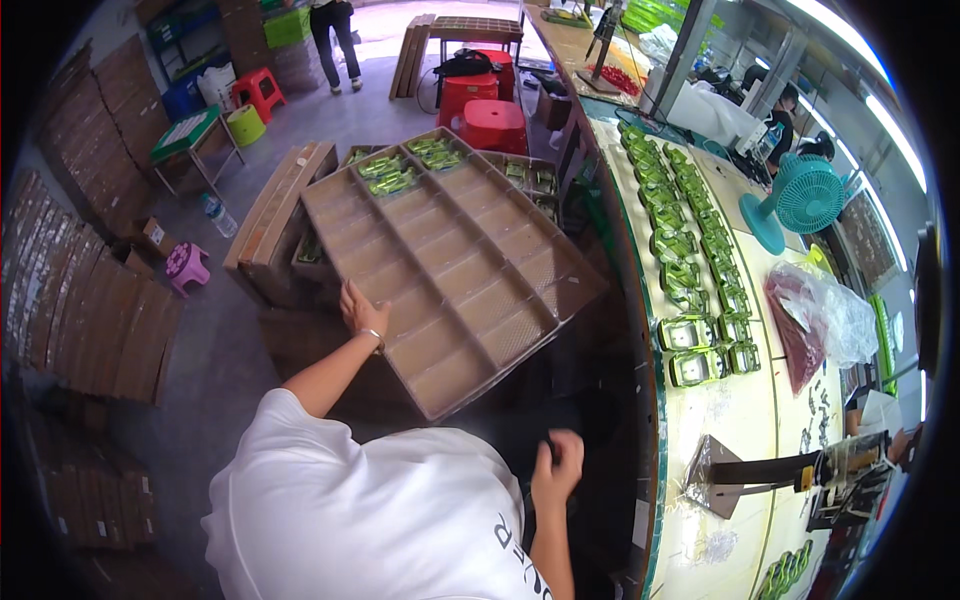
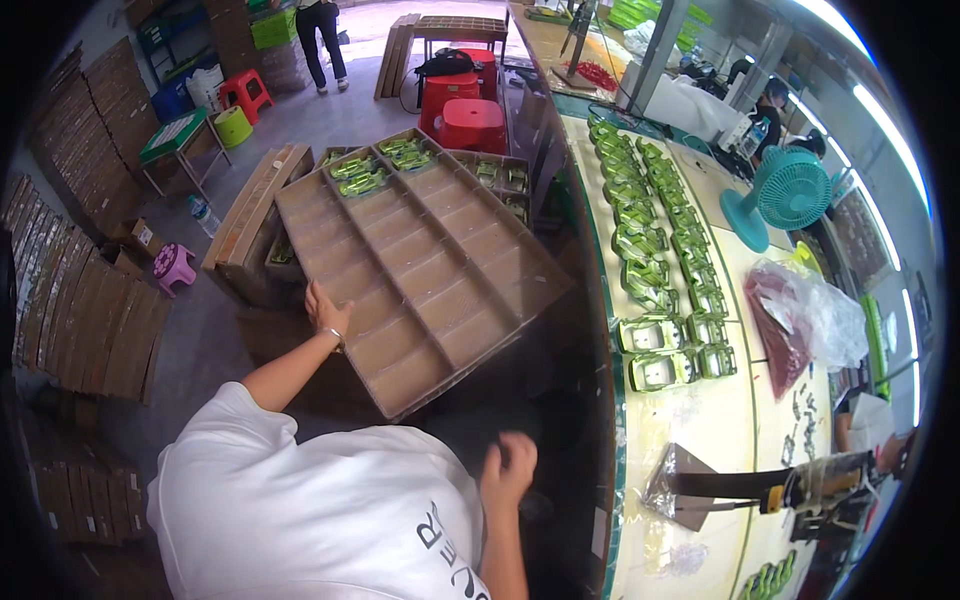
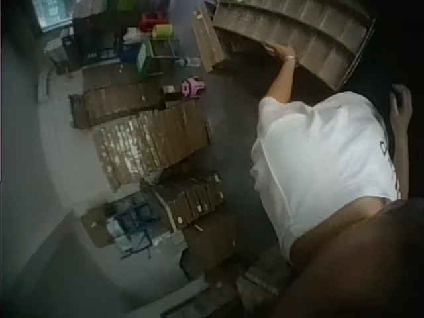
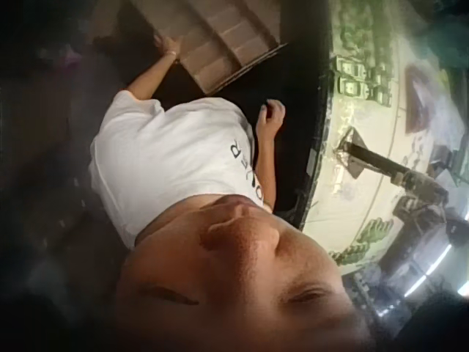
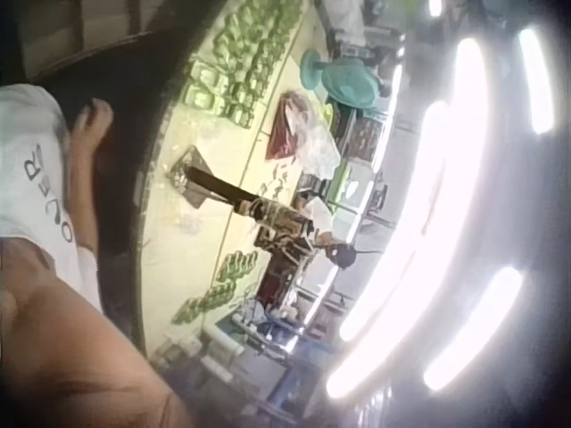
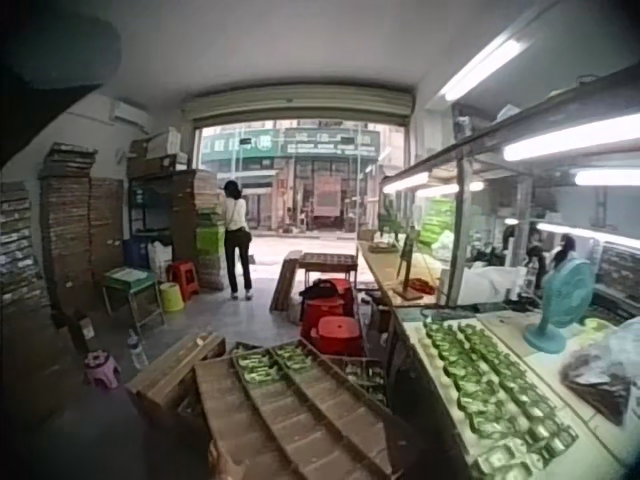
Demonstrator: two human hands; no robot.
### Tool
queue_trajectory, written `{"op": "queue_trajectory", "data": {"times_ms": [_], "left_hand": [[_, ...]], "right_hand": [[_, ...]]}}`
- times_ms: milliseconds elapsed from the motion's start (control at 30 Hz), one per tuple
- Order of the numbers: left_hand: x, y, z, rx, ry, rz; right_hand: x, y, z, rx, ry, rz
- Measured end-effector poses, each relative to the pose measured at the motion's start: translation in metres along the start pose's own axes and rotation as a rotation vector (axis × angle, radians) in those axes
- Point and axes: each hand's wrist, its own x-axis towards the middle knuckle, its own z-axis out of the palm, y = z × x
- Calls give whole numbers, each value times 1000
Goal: The person unloads toy car bodies from a divided tray onto the workbench, inserts clear window pieces into the inside of each toy car body by hand, and lines up the assembled toy cars on the table.
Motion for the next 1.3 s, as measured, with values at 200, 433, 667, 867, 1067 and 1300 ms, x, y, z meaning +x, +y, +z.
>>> {"op": "queue_trajectory", "data": {"times_ms": [200, 433, 667, 867, 1067, 1300], "left_hand": [[-40, -55, 81, -1149, -369, -782], [-94, 67, 91, -1102, -615, -766], [-5, 88, -50, -12, -767, 1094], [170, -29, -59, 638, -565, 878], [165, -39, -31, 584, -388, 939], [44, -8, -73, 373, -510, 866]], "right_hand": [[56, 42, 79, 366, -77, 402], [52, 30, 113, 376, 14, 465], [115, 124, 63, -46, -67, 541], [15, 36, 100, 737, 261, 705], [72, 75, 122, 1138, 127, 1094], [131, 133, 77, 1118, 103, 796]]}}
